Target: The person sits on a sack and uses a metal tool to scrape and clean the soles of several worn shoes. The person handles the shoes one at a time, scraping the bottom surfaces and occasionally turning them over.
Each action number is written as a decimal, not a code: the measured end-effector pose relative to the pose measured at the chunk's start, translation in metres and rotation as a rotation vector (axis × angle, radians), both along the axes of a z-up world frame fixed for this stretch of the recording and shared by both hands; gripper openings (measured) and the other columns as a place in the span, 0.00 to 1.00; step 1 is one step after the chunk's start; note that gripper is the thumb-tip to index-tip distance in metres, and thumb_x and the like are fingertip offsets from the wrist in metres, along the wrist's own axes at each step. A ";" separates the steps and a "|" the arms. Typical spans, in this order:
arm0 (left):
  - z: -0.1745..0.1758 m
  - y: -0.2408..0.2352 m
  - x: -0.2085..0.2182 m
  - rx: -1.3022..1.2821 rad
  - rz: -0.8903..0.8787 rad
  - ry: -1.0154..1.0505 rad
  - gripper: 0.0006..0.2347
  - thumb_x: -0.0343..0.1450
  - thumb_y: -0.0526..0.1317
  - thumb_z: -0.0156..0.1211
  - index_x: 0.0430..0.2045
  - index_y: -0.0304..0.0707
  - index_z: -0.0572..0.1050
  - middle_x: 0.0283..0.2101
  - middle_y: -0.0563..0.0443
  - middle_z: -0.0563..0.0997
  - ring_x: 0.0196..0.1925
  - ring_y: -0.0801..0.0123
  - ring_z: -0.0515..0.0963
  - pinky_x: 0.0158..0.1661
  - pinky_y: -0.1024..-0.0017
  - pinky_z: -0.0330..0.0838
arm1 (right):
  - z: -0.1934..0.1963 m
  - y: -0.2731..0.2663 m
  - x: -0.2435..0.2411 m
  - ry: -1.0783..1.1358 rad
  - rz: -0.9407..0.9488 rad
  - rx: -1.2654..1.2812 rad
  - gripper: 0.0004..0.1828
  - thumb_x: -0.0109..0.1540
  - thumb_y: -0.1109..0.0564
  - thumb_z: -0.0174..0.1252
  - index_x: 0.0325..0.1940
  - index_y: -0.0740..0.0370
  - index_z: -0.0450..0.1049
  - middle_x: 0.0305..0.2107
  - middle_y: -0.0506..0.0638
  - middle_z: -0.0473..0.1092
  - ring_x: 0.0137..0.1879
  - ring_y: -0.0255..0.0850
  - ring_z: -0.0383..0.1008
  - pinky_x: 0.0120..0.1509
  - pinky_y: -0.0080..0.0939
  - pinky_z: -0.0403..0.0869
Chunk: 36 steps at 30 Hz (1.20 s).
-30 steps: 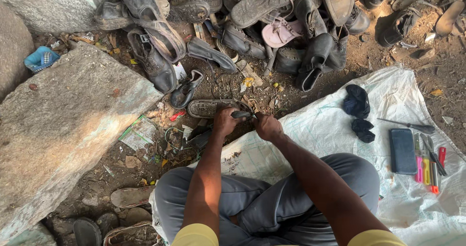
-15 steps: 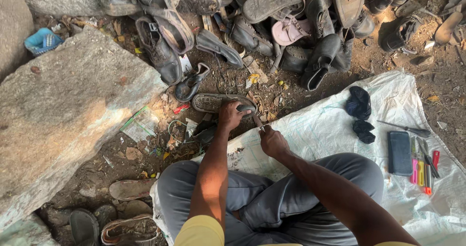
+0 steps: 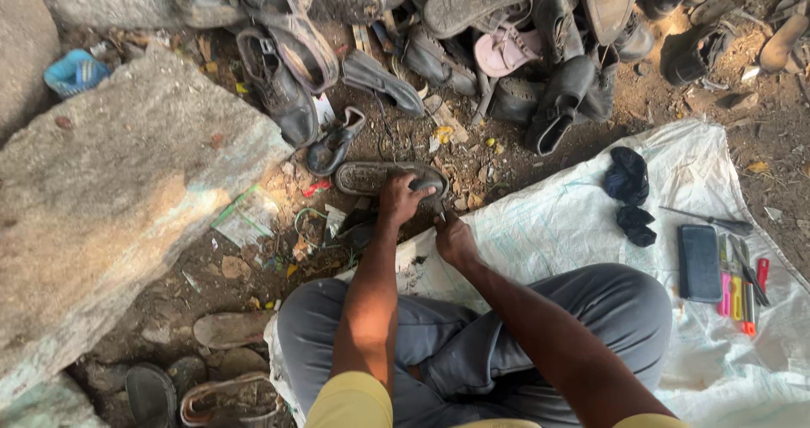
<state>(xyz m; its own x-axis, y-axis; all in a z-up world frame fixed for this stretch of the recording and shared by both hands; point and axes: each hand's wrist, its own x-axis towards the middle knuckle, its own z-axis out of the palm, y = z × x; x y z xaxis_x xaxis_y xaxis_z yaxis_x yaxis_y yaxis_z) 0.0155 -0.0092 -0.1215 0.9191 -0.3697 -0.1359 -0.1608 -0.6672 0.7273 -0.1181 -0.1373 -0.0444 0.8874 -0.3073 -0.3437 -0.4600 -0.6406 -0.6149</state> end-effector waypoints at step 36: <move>0.105 0.055 0.007 0.460 0.104 0.007 0.19 0.67 0.45 0.69 0.48 0.33 0.78 0.47 0.35 0.83 0.49 0.47 0.84 0.54 0.54 0.75 | 0.014 0.033 0.012 0.254 0.077 0.016 0.22 0.71 0.41 0.47 0.55 0.60 0.73 0.43 0.68 0.76 0.49 0.65 0.78 0.51 0.62 0.75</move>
<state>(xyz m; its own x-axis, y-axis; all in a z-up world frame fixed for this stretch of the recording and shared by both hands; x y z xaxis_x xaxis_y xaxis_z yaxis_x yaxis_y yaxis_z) 0.0222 0.0459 -0.0160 0.9466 -0.1759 -0.2702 -0.0724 -0.9326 0.3535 -0.1059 -0.1040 -0.0306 0.7927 -0.2344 -0.5627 -0.5509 -0.6708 -0.4966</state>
